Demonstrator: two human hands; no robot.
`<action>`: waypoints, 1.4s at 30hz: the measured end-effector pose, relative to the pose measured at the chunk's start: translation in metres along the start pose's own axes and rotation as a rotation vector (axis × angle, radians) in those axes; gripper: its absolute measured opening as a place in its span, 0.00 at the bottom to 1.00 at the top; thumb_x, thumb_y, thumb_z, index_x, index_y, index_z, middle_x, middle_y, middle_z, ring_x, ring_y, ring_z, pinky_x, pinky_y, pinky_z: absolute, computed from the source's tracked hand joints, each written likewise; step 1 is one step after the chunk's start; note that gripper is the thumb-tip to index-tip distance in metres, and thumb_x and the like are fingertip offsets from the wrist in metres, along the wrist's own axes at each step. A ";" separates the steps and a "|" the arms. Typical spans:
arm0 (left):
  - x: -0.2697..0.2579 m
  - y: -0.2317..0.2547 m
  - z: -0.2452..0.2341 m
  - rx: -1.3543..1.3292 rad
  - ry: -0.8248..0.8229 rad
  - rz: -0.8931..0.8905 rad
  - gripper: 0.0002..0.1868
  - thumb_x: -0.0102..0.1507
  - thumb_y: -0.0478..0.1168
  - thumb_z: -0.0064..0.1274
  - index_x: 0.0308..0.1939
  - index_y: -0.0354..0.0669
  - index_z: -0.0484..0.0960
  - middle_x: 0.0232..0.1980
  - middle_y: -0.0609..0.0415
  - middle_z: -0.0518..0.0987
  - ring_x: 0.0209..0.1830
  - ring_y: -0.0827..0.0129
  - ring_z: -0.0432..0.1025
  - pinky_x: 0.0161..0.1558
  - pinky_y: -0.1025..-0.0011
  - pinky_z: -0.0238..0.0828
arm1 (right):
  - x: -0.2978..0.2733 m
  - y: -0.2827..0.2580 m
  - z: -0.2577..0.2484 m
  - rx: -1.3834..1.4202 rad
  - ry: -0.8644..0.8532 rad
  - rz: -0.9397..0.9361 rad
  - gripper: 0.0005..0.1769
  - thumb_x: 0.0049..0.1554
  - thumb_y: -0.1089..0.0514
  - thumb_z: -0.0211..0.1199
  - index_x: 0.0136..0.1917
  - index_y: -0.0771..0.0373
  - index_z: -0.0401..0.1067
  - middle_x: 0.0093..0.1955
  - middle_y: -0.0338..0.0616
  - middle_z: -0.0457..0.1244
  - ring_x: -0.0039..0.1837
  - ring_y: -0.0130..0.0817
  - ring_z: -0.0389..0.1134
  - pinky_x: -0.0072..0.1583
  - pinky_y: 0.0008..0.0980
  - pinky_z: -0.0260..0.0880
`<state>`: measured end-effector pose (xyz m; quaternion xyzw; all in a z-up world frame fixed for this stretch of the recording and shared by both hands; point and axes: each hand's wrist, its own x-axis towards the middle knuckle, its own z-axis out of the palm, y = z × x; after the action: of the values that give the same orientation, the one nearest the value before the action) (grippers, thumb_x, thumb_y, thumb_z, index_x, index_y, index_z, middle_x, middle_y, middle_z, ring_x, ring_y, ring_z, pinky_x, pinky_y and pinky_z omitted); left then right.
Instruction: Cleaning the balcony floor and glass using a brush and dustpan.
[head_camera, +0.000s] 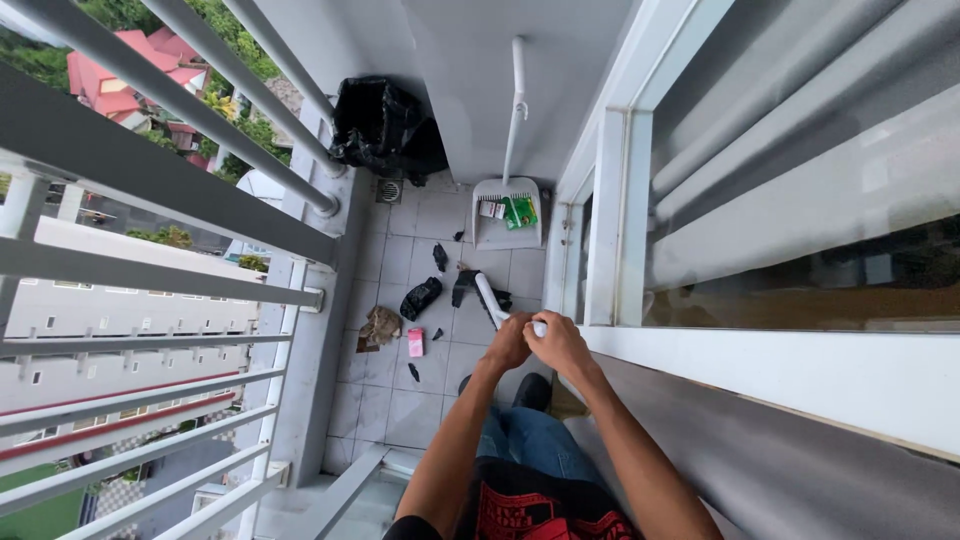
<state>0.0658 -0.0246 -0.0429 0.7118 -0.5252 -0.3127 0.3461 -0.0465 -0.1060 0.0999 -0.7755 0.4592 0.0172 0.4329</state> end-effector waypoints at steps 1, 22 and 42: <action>0.000 0.009 -0.007 0.000 0.003 0.000 0.14 0.61 0.29 0.51 0.51 0.36 0.80 0.54 0.37 0.79 0.58 0.41 0.72 0.60 0.52 0.69 | 0.001 0.000 -0.001 -0.001 -0.001 -0.003 0.25 0.56 0.45 0.63 0.58 0.66 0.76 0.53 0.58 0.71 0.55 0.53 0.74 0.57 0.45 0.74; 0.166 -0.020 -0.135 -0.174 0.137 0.000 0.18 0.63 0.32 0.52 0.58 0.38 0.74 0.53 0.36 0.78 0.54 0.45 0.76 0.56 0.55 0.74 | 0.126 -0.044 -0.031 0.060 0.283 0.161 0.32 0.56 0.45 0.63 0.70 0.56 0.69 0.66 0.59 0.64 0.63 0.56 0.68 0.62 0.48 0.69; 0.442 -0.061 -0.177 -0.074 0.203 -0.050 0.51 0.62 0.52 0.68 0.74 0.31 0.52 0.69 0.27 0.65 0.68 0.36 0.66 0.64 0.51 0.66 | 0.248 -0.045 -0.031 0.166 0.526 0.128 0.38 0.55 0.51 0.63 0.76 0.61 0.60 0.79 0.73 0.49 0.79 0.67 0.50 0.76 0.52 0.52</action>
<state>0.3529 -0.4092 -0.0291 0.7394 -0.4576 -0.2668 0.4157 0.1175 -0.2914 0.0437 -0.6848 0.6034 -0.1949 0.3591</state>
